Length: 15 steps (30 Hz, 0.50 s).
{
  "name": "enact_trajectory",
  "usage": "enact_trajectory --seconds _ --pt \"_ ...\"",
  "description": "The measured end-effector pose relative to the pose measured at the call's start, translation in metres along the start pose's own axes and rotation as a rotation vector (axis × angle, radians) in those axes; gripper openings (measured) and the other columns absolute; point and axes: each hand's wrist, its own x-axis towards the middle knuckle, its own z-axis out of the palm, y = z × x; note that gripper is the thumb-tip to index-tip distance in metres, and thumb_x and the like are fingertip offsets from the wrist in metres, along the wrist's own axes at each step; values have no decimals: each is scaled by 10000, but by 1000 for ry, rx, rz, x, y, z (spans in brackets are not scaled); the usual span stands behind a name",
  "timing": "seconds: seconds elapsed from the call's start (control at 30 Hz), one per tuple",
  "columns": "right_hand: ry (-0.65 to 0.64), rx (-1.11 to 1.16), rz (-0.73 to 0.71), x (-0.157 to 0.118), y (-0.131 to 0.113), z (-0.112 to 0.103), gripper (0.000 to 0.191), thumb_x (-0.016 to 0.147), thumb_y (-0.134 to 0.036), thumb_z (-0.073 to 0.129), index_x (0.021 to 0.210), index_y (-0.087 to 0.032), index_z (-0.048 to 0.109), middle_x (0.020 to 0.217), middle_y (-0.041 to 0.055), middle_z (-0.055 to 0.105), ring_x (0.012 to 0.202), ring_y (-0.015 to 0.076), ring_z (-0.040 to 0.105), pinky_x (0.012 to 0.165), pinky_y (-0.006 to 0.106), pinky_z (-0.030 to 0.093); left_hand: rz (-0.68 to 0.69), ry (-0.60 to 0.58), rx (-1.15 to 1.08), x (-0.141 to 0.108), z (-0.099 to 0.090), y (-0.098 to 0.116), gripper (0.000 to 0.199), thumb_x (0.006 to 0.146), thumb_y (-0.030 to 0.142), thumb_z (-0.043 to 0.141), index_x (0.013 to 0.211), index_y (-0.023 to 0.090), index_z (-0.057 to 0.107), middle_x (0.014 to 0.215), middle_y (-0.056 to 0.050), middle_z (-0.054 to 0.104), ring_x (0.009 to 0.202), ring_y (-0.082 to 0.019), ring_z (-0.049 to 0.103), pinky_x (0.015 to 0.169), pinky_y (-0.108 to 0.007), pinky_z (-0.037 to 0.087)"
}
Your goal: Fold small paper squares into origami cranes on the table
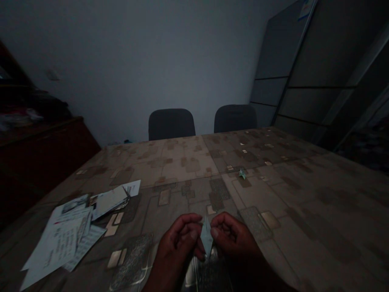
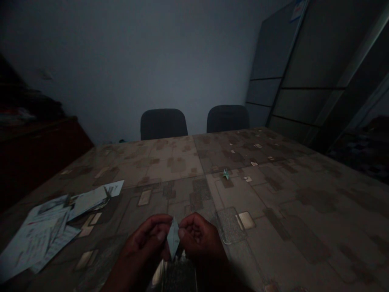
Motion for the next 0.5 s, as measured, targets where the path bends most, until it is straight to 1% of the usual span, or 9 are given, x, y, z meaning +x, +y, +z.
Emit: enact_trajectory --seconds 0.03,0.1,0.2,0.3,0.4,0.5 --pt "3 -9 -5 0 2 -1 206 724 -351 661 762 -188 541 576 -51 459 494 101 385 473 226 284 3 -8 -10 0 0 0 247 792 366 684 953 179 663 625 -6 664 542 -126 580 578 -250 451" --pt "9 -26 -7 1 4 -2 206 733 -359 654 766 -190 539 579 -44 472 488 101 391 459 225 288 -20 -17 -5 0 0 -1 234 775 368 704 899 172 677 598 -8 662 537 -124 577 570 -240 447" --pt "6 -32 -8 2 4 -2 208 733 -349 657 773 -189 531 576 -51 467 476 93 390 451 217 293 -62 -7 1 0 2 -2 249 699 367 776 800 159 684 553 3 644 509 -109 556 530 -212 428" --pt "9 -23 3 1 1 -1 214 726 -335 668 784 -182 530 584 -58 465 482 89 402 464 208 302 -57 6 -19 -1 4 -2 272 652 362 812 773 158 679 543 14 632 503 -104 547 514 -200 421" --pt "12 -29 8 0 -3 1 217 716 -325 680 802 -178 546 610 -51 487 520 99 437 503 210 322 -47 38 -17 0 4 -3 276 652 362 809 776 157 671 534 18 623 496 -109 548 524 -208 426" --pt "40 -29 -5 -3 -7 3 207 717 -327 667 819 -175 571 621 -46 491 544 111 442 533 221 331 -38 53 -32 2 1 -3 238 665 326 799 757 154 663 552 14 627 487 -106 542 523 -212 422"
